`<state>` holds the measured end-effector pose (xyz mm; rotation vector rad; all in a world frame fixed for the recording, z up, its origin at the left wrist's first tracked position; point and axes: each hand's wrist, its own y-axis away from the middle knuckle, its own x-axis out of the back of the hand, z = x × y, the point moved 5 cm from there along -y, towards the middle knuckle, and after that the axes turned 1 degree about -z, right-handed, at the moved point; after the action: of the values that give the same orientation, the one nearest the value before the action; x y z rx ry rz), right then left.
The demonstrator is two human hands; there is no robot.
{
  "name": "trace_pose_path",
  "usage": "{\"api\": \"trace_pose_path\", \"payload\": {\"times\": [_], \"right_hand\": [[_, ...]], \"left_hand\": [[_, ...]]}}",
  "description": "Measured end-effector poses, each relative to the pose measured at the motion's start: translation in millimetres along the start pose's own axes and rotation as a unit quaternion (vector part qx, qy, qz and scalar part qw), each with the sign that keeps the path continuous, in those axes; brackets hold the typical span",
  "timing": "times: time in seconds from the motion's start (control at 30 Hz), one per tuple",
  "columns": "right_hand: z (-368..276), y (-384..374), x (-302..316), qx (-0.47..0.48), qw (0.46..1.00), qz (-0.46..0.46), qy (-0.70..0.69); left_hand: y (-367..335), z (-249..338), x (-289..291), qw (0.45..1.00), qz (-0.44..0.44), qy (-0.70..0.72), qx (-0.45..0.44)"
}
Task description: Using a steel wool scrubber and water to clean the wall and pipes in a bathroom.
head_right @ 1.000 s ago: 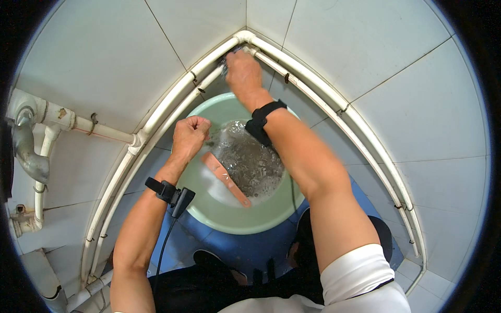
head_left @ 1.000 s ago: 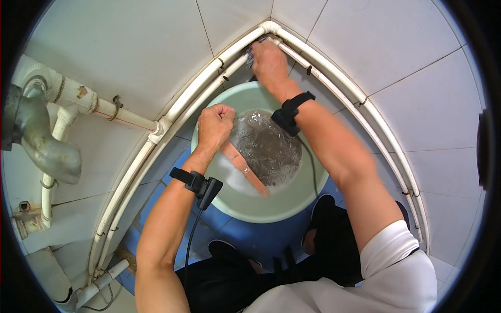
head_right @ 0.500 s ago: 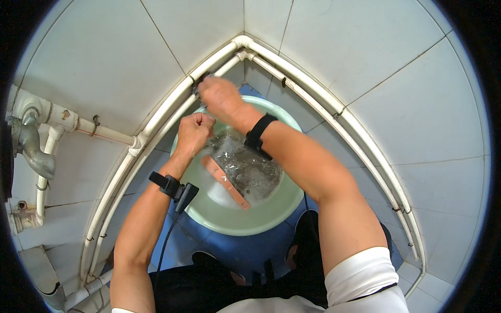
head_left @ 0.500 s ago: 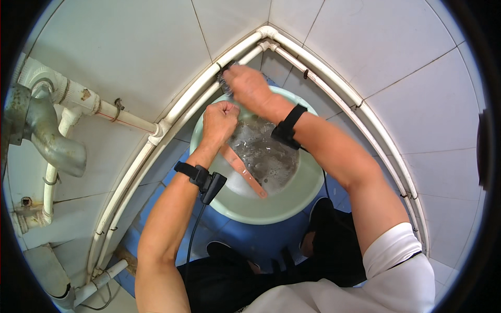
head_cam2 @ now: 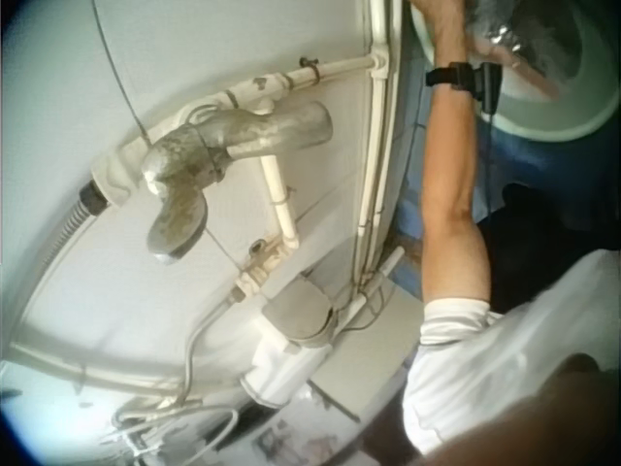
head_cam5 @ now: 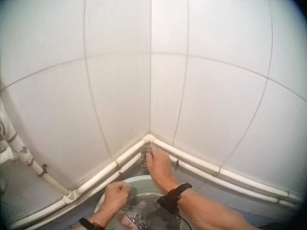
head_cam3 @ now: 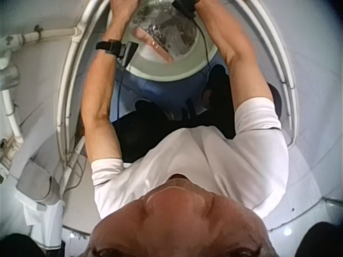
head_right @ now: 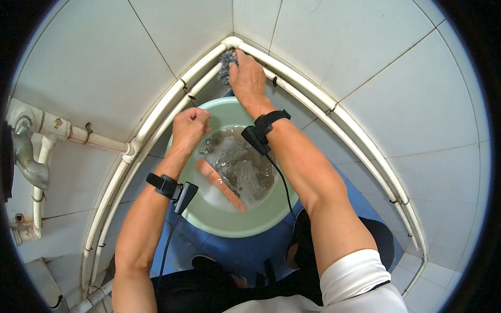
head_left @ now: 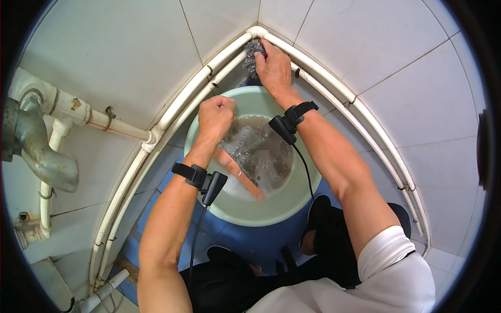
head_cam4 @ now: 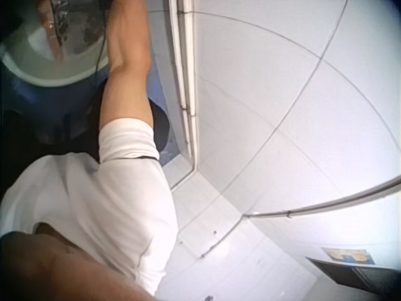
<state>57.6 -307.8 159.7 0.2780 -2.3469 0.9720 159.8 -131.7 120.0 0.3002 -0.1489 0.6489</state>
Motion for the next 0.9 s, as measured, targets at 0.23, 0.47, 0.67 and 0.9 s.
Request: {"api": "trace_pose_path", "payload": {"times": [0.23,0.47,0.67,0.9], "right_hand": [[0,-16,-34,-0.101,0.989,-0.054,0.098],[4,10,-43,-0.047,0.989,-0.093,0.101],[33,19,-17,-0.074,0.987,-0.123,0.069],[-3,-5,-25,0.008,0.997,-0.013,0.069]], "left_hand": [[5,0,-17,0.998,-0.056,-0.007,-0.02],[4,-2,-14,0.999,-0.048,-0.006,0.013],[6,12,-21,0.997,-0.05,-0.035,-0.045],[-1,3,-17,0.999,-0.03,-0.04,-0.02]]}}
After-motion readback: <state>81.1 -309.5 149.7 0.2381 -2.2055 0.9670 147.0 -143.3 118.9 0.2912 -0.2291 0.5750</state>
